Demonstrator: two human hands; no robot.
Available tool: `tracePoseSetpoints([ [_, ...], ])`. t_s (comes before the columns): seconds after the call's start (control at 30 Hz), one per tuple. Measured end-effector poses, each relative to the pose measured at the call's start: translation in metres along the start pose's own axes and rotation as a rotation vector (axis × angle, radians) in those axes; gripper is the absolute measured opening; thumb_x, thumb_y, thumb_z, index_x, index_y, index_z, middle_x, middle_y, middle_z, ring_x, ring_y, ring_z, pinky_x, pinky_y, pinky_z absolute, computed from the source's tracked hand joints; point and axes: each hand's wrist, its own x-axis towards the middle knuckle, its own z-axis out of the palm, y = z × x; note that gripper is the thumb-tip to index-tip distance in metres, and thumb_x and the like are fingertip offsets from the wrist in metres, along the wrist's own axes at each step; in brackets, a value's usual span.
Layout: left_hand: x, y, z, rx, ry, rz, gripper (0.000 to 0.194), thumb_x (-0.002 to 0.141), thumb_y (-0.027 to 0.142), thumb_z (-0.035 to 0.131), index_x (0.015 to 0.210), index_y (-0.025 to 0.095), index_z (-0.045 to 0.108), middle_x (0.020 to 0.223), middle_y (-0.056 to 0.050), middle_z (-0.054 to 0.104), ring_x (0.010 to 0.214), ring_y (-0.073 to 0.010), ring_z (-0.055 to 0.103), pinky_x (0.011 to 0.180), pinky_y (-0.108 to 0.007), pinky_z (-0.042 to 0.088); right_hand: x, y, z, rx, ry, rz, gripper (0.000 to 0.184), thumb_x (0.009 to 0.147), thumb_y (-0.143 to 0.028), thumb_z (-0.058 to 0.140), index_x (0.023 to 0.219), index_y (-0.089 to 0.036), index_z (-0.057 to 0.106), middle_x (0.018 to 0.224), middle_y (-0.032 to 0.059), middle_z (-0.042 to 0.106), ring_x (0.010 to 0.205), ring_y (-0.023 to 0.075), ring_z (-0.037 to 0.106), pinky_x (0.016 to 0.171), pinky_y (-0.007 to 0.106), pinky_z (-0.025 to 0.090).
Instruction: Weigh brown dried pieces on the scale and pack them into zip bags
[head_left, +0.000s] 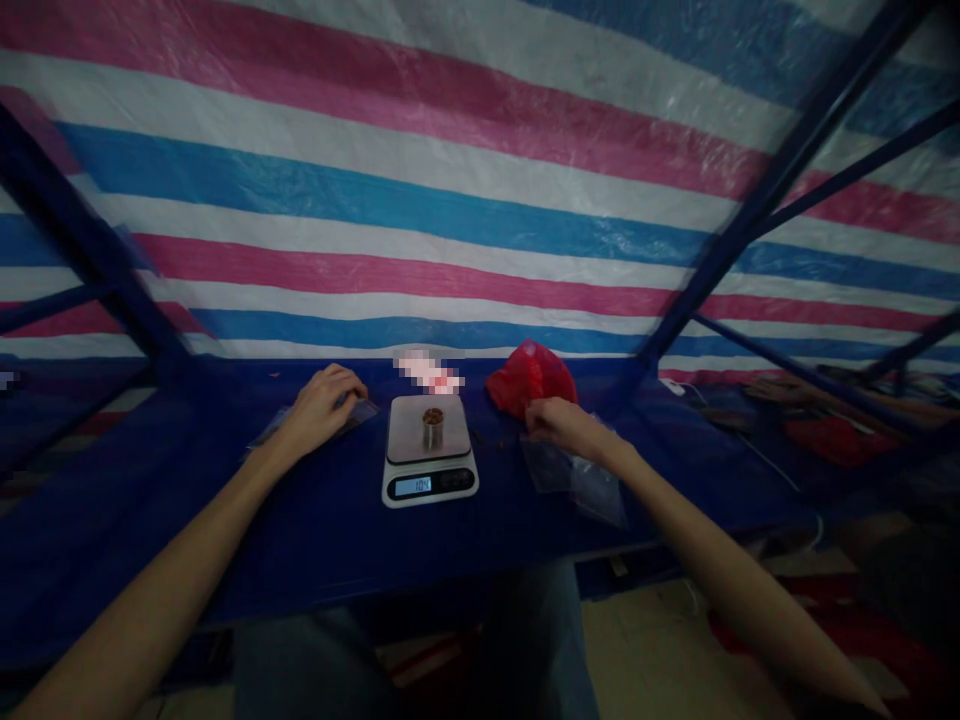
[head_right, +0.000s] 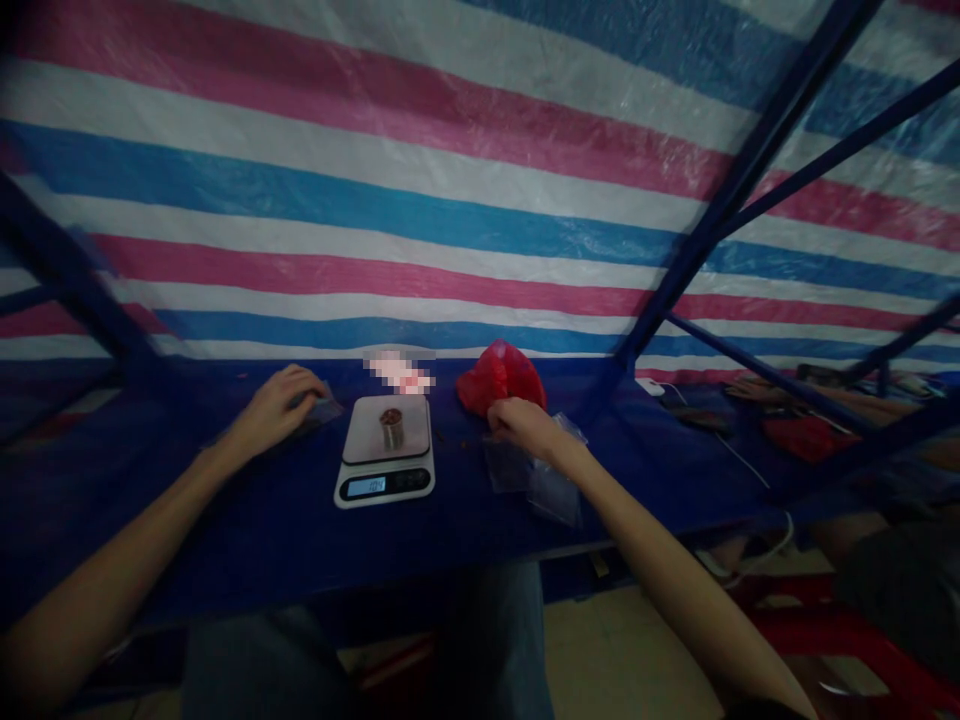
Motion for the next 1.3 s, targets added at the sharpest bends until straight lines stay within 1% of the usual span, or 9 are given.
tracePoseSetpoints([
  [0.13, -0.006, 0.068, -0.025, -0.16, 0.215, -0.062, 0.023, 0.099, 0.028, 0.045, 0.097, 0.022, 0.068, 0.101, -0.006, 0.072, 0.101, -0.0227, 0.065, 0.096, -0.04, 0.052, -0.008, -0.024, -0.028, 0.035, 0.129, -0.072, 0.01, 0.092, -0.014, 0.066, 0.083, -0.017, 0.067, 0.087, 0.0053, 0.071, 0.081, 0.0189, 0.065, 0.073, 0.029, 0.045],
  [0.27, -0.022, 0.154, -0.021, -0.287, -0.015, 0.052, 0.042, 0.094, 0.04, 0.067, 0.132, 0.026, 0.059, 0.131, -0.008, 0.068, 0.121, -0.026, 0.063, 0.107, -0.045, 0.05, -0.028, -0.079, -0.057, -0.028, 0.322, -0.226, 0.013, 0.1, -0.022, 0.06, 0.088, -0.019, 0.065, 0.091, 0.0075, 0.07, 0.085, 0.0214, 0.064, 0.079, 0.034, 0.048],
  [0.4, -0.035, 0.196, -0.005, -0.504, -0.27, -0.008, 0.062, 0.089, 0.037, 0.073, 0.146, 0.03, 0.051, 0.143, -0.009, 0.064, 0.124, -0.0271, 0.064, 0.105, -0.045, 0.053, -0.052, -0.136, -0.054, -0.036, 0.434, -0.398, 0.013, 0.103, -0.023, 0.055, 0.1, -0.019, 0.067, 0.095, 0.0098, 0.072, 0.089, 0.0235, 0.067, 0.08, 0.037, 0.052],
  [0.57, -0.059, 0.193, 0.009, -0.7, -0.399, 0.009, 0.05, 0.08, 0.012, 0.066, 0.128, 0.026, 0.064, 0.127, -0.005, 0.071, 0.117, -0.0244, 0.066, 0.106, -0.043, 0.051, -0.067, -0.176, -0.008, 0.075, 0.444, -0.594, 0.019, 0.107, -0.021, 0.046, 0.11, -0.022, 0.065, 0.103, 0.0104, 0.075, 0.097, 0.0233, 0.071, 0.083, 0.037, 0.056],
  [0.7, -0.085, 0.182, 0.011, -0.463, -0.397, -0.035, 0.032, 0.078, 0.009, 0.06, 0.107, 0.023, 0.064, 0.109, -0.006, 0.071, 0.102, -0.024, 0.067, 0.092, -0.04, 0.054, -0.062, -0.191, 0.023, 0.122, 0.36, -0.637, 0.022, 0.108, -0.032, 0.05, 0.12, -0.02, 0.062, 0.114, 0.0117, 0.075, 0.105, 0.0233, 0.071, 0.09, 0.037, 0.057],
  [0.77, -0.093, 0.178, 0.006, -0.25, -0.375, -0.02, 0.028, 0.078, 0.009, 0.059, 0.103, 0.022, 0.061, 0.106, -0.008, 0.069, 0.102, -0.0265, 0.065, 0.092, -0.043, 0.053, -0.056, -0.196, 0.032, 0.118, 0.311, -0.658, 0.038, 0.105, -0.046, 0.056, 0.129, -0.017, 0.06, 0.125, 0.0153, 0.072, 0.117, 0.0265, 0.068, 0.099, 0.041, 0.056],
  [0.87, -0.098, 0.171, -0.007, -0.04, -0.378, 0.043, 0.028, 0.077, 0.008, 0.06, 0.102, 0.02, 0.059, 0.105, -0.011, 0.067, 0.107, -0.0299, 0.063, 0.096, -0.047, 0.051, -0.046, -0.202, 0.036, 0.11, 0.26, -0.677, 0.049, 0.103, -0.054, 0.056, 0.134, -0.015, 0.059, 0.134, 0.0177, 0.069, 0.128, 0.0284, 0.063, 0.106, 0.043, 0.052],
  [1.03, -0.097, 0.155, -0.027, -0.099, -0.36, 0.042, 0.03, 0.084, 0.012, 0.061, 0.112, 0.023, 0.057, 0.108, -0.007, 0.066, 0.106, -0.0255, 0.062, 0.092, -0.04, 0.052, -0.027, -0.205, 0.033, 0.077, 0.224, -0.668, 0.05, 0.108, -0.042, 0.05, 0.15, -0.015, 0.047, 0.15, 0.0166, 0.059, 0.139, 0.0278, 0.055, 0.11, 0.045, 0.049],
  [1.3, -0.074, 0.135, -0.037, -0.115, -0.296, 0.078, 0.037, 0.076, 0.004, 0.054, 0.108, 0.022, 0.06, 0.101, -0.005, 0.065, 0.099, -0.0235, 0.062, 0.085, -0.038, 0.051, 0.007, -0.214, 0.02, 0.034, 0.247, -0.707, 0.035, 0.106, -0.034, 0.053, 0.134, -0.013, 0.06, 0.139, 0.0162, 0.067, 0.136, 0.0256, 0.058, 0.114, 0.041, 0.049],
])
